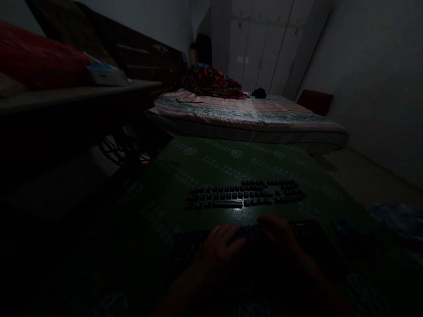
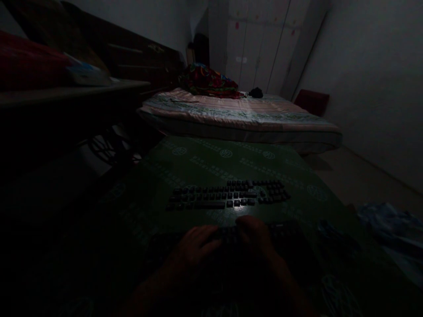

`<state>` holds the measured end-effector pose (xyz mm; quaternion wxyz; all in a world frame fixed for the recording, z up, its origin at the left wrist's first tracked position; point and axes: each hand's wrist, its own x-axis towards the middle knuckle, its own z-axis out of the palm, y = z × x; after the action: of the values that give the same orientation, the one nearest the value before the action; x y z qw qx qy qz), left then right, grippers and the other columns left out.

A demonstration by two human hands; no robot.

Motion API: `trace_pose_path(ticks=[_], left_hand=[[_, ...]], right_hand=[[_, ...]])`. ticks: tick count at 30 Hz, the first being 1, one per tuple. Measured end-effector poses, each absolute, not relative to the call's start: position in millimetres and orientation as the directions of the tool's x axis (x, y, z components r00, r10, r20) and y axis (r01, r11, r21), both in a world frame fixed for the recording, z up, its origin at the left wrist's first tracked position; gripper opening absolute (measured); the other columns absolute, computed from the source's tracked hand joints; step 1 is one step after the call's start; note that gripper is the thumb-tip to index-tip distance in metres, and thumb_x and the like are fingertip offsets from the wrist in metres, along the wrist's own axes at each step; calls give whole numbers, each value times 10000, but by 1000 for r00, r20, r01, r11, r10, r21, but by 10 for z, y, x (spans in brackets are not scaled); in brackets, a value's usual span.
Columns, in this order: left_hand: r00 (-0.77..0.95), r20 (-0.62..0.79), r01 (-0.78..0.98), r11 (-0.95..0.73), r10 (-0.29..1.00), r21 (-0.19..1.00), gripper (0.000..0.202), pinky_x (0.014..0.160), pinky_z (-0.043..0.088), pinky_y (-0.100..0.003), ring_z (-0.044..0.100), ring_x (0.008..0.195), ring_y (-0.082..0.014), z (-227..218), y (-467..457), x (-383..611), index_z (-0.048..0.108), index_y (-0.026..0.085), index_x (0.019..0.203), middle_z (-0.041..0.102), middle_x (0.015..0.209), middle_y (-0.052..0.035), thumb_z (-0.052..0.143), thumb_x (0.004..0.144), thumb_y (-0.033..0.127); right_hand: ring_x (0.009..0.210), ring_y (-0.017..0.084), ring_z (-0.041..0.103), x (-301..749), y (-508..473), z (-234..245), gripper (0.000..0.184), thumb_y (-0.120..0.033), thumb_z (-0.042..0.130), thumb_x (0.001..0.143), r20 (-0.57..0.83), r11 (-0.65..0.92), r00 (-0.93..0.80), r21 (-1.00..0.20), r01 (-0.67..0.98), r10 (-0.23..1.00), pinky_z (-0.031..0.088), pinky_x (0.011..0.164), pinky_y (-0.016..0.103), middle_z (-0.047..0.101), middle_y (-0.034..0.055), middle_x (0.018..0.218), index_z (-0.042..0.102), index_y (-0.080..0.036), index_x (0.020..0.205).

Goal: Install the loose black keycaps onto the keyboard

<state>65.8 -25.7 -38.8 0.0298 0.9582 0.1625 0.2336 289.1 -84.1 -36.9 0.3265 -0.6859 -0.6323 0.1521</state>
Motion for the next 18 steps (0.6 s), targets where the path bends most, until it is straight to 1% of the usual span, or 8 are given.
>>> trace_pose_path(ticks=[6, 10, 15, 18], left_hand=[[857, 395, 284, -942, 332, 176, 263, 853, 456, -397, 516, 1072, -234, -322, -238, 632, 571, 222, 1085, 553, 1205, -103, 499, 832, 216], [861, 377, 284, -937, 342, 203, 277, 853, 456, -388, 522, 1067, -229, -259, -246, 614, 563, 220, 1098, 548, 1212, -105, 502, 829, 189], [857, 369, 307, -931, 361, 197, 286, 857, 452, -409, 521, 1064, -245, -310, -259, 629, 572, 226, 1083, 547, 1206, -102, 534, 802, 191], [856, 362, 313, -927, 369, 205, 269, 846, 460, -403, 532, 1044, -242, -273, -277, 639, 572, 218, 1079, 560, 1187, -103, 517, 817, 184]], right_hand=[[794, 217, 664, 2871, -849, -351, 287, -251, 427, 783, 167, 1, 141, -648, 761, 976, 501, 700, 306, 714, 94, 861, 694, -178, 856], [766, 209, 658, 2865, -853, -344, 294, -258, 419, 786, 167, 4, 141, -657, 754, 976, 497, 679, 301, 711, 92, 843, 695, -175, 845], [713, 194, 648, 2871, -855, -314, 281, -270, 428, 781, 143, -8, 141, -674, 739, 980, 489, 635, 280, 703, 74, 783, 691, -183, 824], [715, 200, 651, 2872, -857, -288, 277, -287, 433, 780, 126, -19, 145, -687, 726, 981, 492, 640, 288, 705, 74, 786, 692, -191, 805]])
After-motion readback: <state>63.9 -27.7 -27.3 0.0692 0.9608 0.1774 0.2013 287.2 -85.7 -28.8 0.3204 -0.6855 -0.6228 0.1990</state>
